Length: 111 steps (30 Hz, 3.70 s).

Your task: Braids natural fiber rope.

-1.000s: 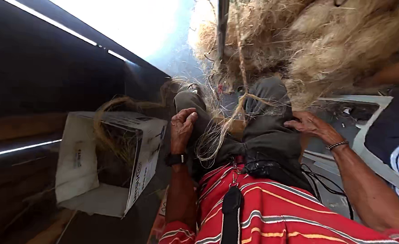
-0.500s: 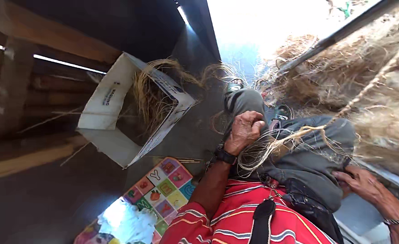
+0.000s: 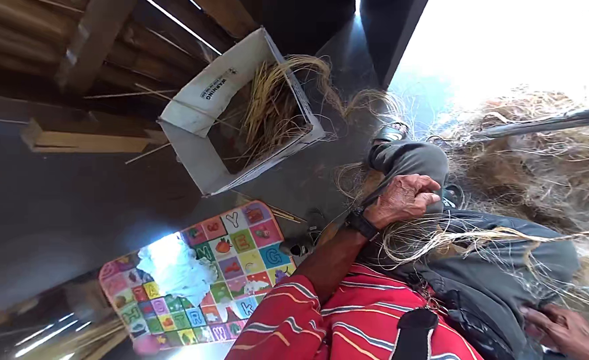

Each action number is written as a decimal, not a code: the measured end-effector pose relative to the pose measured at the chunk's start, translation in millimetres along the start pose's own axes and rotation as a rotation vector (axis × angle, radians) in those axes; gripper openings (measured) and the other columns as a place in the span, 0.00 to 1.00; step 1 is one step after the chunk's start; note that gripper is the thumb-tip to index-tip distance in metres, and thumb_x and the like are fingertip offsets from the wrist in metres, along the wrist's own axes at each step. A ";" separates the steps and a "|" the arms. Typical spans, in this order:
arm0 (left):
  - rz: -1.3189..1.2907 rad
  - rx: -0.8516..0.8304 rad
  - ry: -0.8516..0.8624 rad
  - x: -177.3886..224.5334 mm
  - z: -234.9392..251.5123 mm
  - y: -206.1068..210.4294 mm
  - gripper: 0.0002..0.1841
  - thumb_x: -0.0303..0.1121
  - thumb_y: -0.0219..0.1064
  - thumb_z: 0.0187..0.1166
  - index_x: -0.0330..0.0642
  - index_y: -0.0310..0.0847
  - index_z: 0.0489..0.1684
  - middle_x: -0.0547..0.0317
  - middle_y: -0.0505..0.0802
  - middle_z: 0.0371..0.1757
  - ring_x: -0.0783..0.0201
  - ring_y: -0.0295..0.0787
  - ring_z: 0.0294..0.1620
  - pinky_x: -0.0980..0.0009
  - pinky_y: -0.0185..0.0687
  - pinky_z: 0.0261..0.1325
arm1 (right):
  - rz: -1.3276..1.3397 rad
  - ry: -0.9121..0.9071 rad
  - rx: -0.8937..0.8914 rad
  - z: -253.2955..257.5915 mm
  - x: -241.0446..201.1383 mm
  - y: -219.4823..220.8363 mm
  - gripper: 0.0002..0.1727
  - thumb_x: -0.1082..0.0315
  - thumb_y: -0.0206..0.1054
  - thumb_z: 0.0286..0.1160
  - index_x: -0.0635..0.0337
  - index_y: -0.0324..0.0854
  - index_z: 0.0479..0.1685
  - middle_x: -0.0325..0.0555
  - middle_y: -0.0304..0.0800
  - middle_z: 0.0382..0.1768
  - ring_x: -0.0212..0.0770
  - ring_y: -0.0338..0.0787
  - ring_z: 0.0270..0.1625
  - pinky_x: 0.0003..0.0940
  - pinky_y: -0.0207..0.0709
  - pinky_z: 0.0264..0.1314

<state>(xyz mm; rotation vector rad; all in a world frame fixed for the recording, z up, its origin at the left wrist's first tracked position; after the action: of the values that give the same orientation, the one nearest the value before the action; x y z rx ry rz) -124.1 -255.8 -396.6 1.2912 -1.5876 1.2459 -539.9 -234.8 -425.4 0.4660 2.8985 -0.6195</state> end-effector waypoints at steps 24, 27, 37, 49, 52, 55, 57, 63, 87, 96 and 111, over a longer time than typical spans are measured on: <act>-0.409 0.127 -0.121 -31.7 -11.2 -34.1 0.14 0.28 0.61 0.85 0.32 0.85 0.62 0.53 0.94 0.45 0.65 0.91 0.40 0.65 0.90 0.50 | 0.093 -0.039 0.034 9.7 7.9 2.5 0.12 0.64 0.69 0.78 0.67 0.86 0.41 0.47 0.88 0.26 0.39 0.87 0.26 0.40 0.83 0.35; -0.372 0.263 -0.278 -70.6 -33.7 -63.4 0.17 0.35 0.57 0.91 0.39 0.81 0.70 0.53 0.93 0.48 0.66 0.90 0.40 0.66 0.88 0.48 | 0.109 -0.034 0.065 8.5 8.7 3.0 0.13 0.65 0.68 0.77 0.69 0.84 0.45 0.49 0.88 0.27 0.40 0.87 0.27 0.41 0.83 0.34; 0.366 0.733 -0.498 -132.4 -118.9 -165.5 0.29 0.40 0.68 0.84 0.37 0.71 0.81 0.33 0.84 0.69 0.37 0.82 0.69 0.41 0.78 0.71 | 0.074 -0.024 0.063 6.9 11.6 0.4 0.16 0.63 0.67 0.78 0.72 0.82 0.46 0.52 0.89 0.28 0.42 0.90 0.28 0.43 0.85 0.35; 0.747 0.780 -0.499 -147.6 -100.7 -298.4 0.47 0.20 0.71 0.57 0.43 0.60 0.90 0.36 0.76 0.81 0.32 0.65 0.84 0.29 0.64 0.77 | 0.063 -0.002 0.070 5.1 14.4 -0.5 0.13 0.65 0.67 0.80 0.70 0.83 0.44 0.49 0.89 0.26 0.40 0.88 0.25 0.39 0.84 0.31; 0.710 0.600 -0.557 -164.1 -84.9 -310.3 0.56 0.19 0.77 0.52 0.48 0.55 0.93 0.38 0.73 0.84 0.29 0.59 0.87 0.23 0.62 0.74 | 0.073 -0.012 0.072 5.1 12.7 1.0 0.13 0.65 0.67 0.80 0.70 0.83 0.45 0.50 0.90 0.27 0.41 0.89 0.25 0.40 0.84 0.32; 0.710 0.439 -0.612 -182.3 -70.2 -312.4 0.58 0.20 0.79 0.53 0.53 0.53 0.95 0.39 0.72 0.86 0.27 0.56 0.88 0.20 0.60 0.74 | 0.077 -0.017 0.085 5.2 13.1 1.0 0.14 0.64 0.68 0.79 0.70 0.83 0.45 0.51 0.90 0.27 0.41 0.90 0.26 0.40 0.85 0.32; 0.706 0.341 -0.597 -191.3 -63.3 -311.0 0.46 0.24 0.75 0.62 0.50 0.62 0.90 0.41 0.74 0.85 0.30 0.60 0.87 0.21 0.59 0.76 | 0.083 -0.011 0.095 2.8 10.8 1.2 0.13 0.64 0.67 0.79 0.70 0.83 0.45 0.50 0.90 0.27 0.40 0.89 0.26 0.39 0.84 0.33; 0.764 0.213 -0.548 -190.4 -58.1 -308.1 0.15 0.37 0.60 0.86 0.36 0.90 0.52 0.35 0.90 0.62 0.31 0.74 0.76 0.23 0.60 0.74 | 0.110 -0.037 0.105 1.4 7.3 2.4 0.13 0.65 0.66 0.80 0.70 0.83 0.46 0.50 0.89 0.27 0.40 0.88 0.26 0.40 0.84 0.33; -0.328 0.738 -0.337 -37.7 -93.5 -370.1 0.11 0.36 0.51 0.92 0.51 0.74 0.36 0.75 0.69 0.15 0.79 0.56 0.09 0.84 0.54 0.12 | 0.222 -0.130 0.110 9.0 15.6 6.8 0.11 0.65 0.66 0.79 0.66 0.82 0.44 0.42 0.88 0.22 0.34 0.87 0.21 0.31 0.82 0.25; -0.361 0.774 -0.225 16.0 -117.1 -390.3 0.12 0.36 0.50 0.92 0.52 0.72 0.34 0.75 0.67 0.13 0.79 0.56 0.09 0.84 0.53 0.12 | 0.240 -0.098 0.133 4.5 18.5 9.8 0.12 0.66 0.63 0.84 0.69 0.79 0.51 0.45 0.87 0.26 0.35 0.87 0.23 0.33 0.84 0.28; -0.323 0.817 0.023 117.8 -155.7 -411.2 0.13 0.30 0.51 0.90 0.51 0.70 0.29 0.74 0.67 0.13 0.79 0.54 0.09 0.85 0.52 0.13 | 0.170 -0.046 0.131 2.2 25.7 10.4 0.19 0.56 0.60 0.89 0.68 0.81 0.47 0.45 0.87 0.24 0.37 0.87 0.22 0.35 0.83 0.26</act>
<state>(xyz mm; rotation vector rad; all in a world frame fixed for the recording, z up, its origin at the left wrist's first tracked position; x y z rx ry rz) 242.8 -148.3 -149.6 1.9129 -0.7890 1.7504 -560.5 -219.8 -436.4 0.6970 2.7485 -0.7848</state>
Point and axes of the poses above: each hand's wrist, its own z-axis towards the middle knuckle, its own y-axis out of the palm, x = y × z, the point moved 10 cm from there along z, towards the middle knuckle
